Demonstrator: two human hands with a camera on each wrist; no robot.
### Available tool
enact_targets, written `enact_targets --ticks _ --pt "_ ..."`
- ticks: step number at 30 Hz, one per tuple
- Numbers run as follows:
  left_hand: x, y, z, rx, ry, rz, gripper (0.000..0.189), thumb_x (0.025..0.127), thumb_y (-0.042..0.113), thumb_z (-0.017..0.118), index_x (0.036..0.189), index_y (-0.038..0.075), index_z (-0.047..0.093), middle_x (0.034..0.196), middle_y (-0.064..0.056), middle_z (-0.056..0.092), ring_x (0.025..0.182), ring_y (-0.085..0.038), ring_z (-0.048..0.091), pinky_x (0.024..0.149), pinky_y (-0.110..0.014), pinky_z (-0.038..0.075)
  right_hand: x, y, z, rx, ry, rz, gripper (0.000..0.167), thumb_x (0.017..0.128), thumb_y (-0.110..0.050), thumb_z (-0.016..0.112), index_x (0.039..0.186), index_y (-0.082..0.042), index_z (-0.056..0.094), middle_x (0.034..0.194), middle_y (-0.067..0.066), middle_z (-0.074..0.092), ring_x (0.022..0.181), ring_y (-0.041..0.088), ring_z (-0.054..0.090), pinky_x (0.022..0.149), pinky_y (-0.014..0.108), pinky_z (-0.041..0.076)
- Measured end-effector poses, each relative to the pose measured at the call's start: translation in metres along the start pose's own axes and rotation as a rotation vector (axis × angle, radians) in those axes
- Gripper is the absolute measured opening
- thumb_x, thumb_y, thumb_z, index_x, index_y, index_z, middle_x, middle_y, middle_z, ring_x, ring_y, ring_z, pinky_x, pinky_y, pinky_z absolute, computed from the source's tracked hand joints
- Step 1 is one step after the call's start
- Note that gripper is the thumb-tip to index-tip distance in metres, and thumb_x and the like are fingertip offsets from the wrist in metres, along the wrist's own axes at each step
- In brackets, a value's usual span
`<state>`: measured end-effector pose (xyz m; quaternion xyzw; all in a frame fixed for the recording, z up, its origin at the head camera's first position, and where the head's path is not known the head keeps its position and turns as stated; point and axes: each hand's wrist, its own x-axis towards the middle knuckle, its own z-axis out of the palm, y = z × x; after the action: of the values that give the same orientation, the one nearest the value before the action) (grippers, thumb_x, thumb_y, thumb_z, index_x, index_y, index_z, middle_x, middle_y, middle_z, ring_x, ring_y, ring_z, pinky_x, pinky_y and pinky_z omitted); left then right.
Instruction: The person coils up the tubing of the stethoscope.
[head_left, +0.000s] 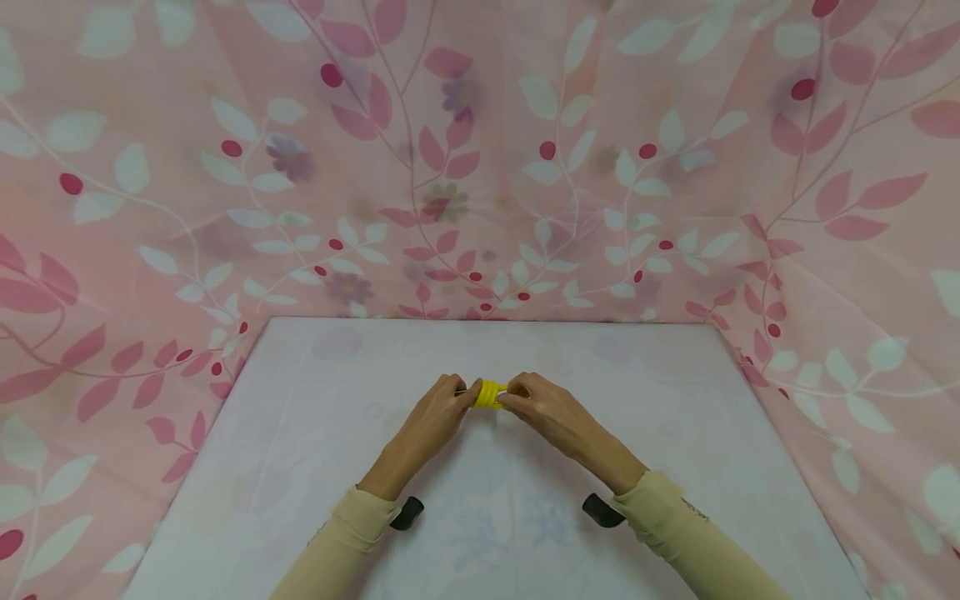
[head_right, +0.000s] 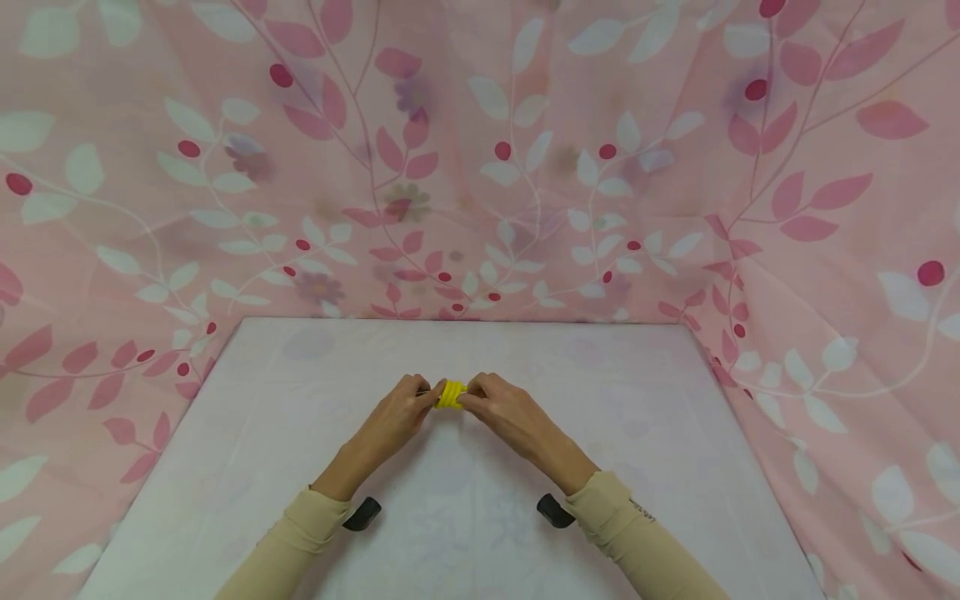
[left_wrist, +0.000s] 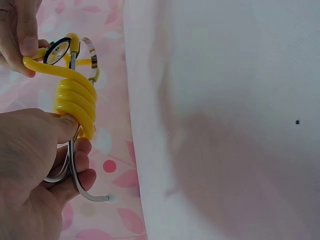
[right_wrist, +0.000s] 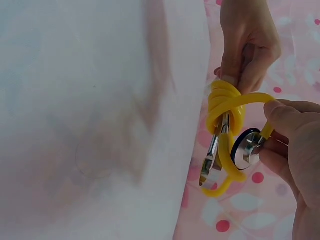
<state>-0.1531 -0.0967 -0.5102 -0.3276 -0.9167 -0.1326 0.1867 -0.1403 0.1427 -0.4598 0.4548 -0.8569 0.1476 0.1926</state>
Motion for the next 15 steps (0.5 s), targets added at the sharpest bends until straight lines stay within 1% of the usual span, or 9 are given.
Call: enact_targets --ticks 3,9,15 --pt "0.0003 0.0001 -0.0008 0.004 0.01 0.008 0.046 0.085 0.009 0.075 0.13 0.009 0.065 0.091 -0.009 0.06 0.081 -0.019 0.052 0.073 -0.021 0.053 -0.001 0.0014 0.0007 -0.002 0.01 -0.001 0.027 0.085 -0.014 0.076 0.111 -0.015 0.068 0.105 0.005 0.062 0.089 0.013 0.06 0.075 0.022 0.056" --pt "0.0012 0.0009 -0.0025 0.011 0.029 0.024 0.045 0.086 0.008 0.075 0.13 0.01 0.065 0.092 -0.009 0.06 0.081 -0.019 0.052 0.072 -0.022 0.052 -0.0028 0.0035 0.0015 0.03 0.027 -0.017 0.039 0.083 -0.012 0.078 0.119 -0.015 0.064 0.107 0.005 0.063 0.09 0.013 0.062 0.076 0.023 0.056" --pt "-0.0002 -0.0006 -0.0015 0.015 0.065 0.07 0.048 0.084 0.007 0.077 0.13 0.011 0.065 0.093 -0.008 0.06 0.083 -0.018 0.053 0.072 -0.022 0.053 -0.0041 0.0043 0.0019 0.055 0.027 -0.024 0.042 0.08 -0.01 0.08 0.12 -0.013 0.067 0.107 0.005 0.063 0.09 0.013 0.065 0.08 0.023 0.057"
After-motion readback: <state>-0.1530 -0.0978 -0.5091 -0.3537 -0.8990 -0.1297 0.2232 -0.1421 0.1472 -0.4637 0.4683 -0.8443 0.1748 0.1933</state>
